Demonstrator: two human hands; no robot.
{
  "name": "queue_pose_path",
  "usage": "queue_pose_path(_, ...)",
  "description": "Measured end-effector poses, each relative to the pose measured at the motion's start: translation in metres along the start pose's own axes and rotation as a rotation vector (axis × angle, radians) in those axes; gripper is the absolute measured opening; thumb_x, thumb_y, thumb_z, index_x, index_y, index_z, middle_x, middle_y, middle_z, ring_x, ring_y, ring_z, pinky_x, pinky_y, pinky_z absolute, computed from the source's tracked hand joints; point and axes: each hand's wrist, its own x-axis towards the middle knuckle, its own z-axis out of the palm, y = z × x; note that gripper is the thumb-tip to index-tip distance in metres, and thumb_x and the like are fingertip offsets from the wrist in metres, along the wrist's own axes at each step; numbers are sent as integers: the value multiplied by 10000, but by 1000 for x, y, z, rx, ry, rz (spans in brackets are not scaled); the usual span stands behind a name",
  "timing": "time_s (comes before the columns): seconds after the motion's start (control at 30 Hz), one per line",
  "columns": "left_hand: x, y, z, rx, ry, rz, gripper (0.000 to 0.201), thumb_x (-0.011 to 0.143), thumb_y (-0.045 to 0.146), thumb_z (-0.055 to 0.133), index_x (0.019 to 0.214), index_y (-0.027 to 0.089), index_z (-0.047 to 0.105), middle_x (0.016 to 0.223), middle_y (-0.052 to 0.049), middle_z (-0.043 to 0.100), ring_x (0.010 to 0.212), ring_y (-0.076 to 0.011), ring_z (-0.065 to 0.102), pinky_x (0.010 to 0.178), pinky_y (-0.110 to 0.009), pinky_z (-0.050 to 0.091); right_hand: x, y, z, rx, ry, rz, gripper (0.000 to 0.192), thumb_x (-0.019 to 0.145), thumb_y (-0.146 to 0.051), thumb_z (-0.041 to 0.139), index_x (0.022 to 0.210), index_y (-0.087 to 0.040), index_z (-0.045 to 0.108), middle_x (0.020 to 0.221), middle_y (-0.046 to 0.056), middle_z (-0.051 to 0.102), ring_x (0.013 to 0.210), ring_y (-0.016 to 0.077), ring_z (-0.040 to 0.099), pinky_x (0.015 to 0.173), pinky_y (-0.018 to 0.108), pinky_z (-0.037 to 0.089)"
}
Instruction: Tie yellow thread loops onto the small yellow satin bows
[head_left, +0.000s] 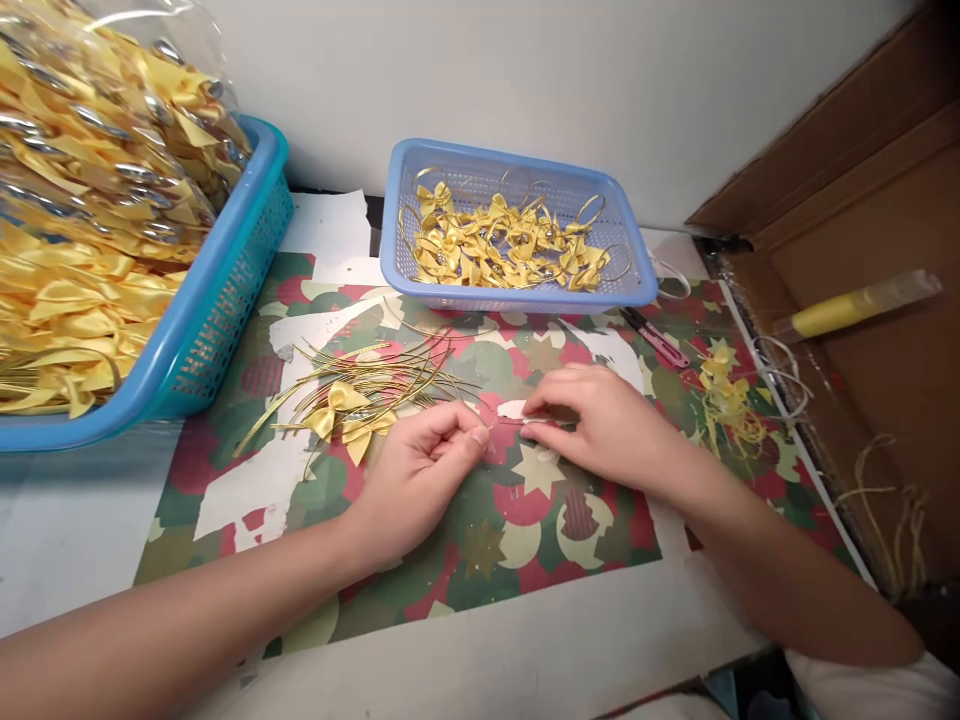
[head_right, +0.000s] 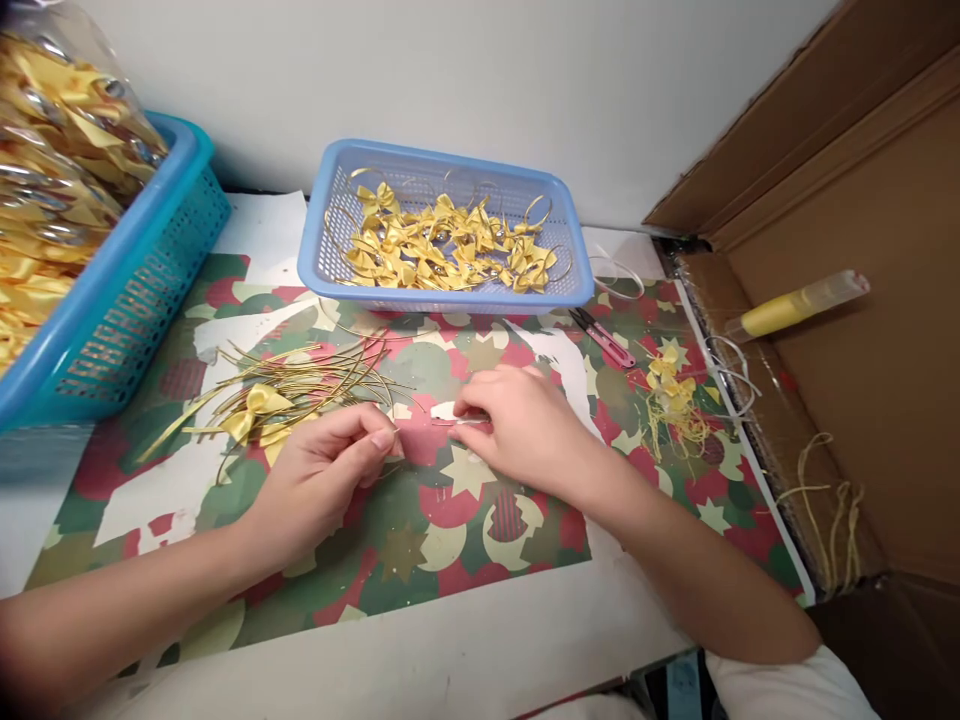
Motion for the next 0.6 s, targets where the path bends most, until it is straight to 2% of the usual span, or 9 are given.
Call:
queue_pose_path(0.1,-1,-2,-1,62,-22,30,271,910,320,524,689,183,602,573,39,471,500,-93,363,468,-219,305,-12,19,-35,-41,-61,137,153,816,-367,681,818,-219,717,868,33,717,781,184,629,680,302,424)
queue_pose_path(0.17,-2,-3,-1,88,-31,37,273,921,324,518,721,180,634,639,11,562,565,-106,453,522,-220,366,-20,38,-57,-174,14,342,219,786,-429,690,838,-218,713,862,45,714,744,198,630,637,306,420)
queue_pose_path(0.23,-1,-3,0,92,-42,38,277,931,339,518,748,176,648,714,-15,633,641,-123,526,579,-226,413,-23,61,-70,-308,56,524,291,737,-453,718,861,-190,700,881,75,711,770,231,635,630,315,421)
queue_pose_path(0.3,-1,-3,0,90,-45,43,282,935,352,521,757,174,648,744,-24,660,657,-128,543,593,-229,424,-20,82,-72,-393,74,634,391,713,-488,728,923,-162,680,930,107,707,815,264,636,639,326,423)
queue_pose_path(0.4,-1,-4,0,91,-46,54,284,939,365,523,773,173,650,750,-28,674,652,-132,552,587,-235,428,-8,103,-64,-440,106,674,490,736,-537,697,1011,-135,640,967,134,691,849,279,629,642,324,416)
queue_pose_path(0.6,-1,-4,0,90,-51,62,287,940,375,519,787,172,652,784,-43,697,732,-161,617,660,-262,472,4,108,-53,-366,59,633,251,873,-413,571,820,-168,573,800,85,668,684,192,577,591,290,363)
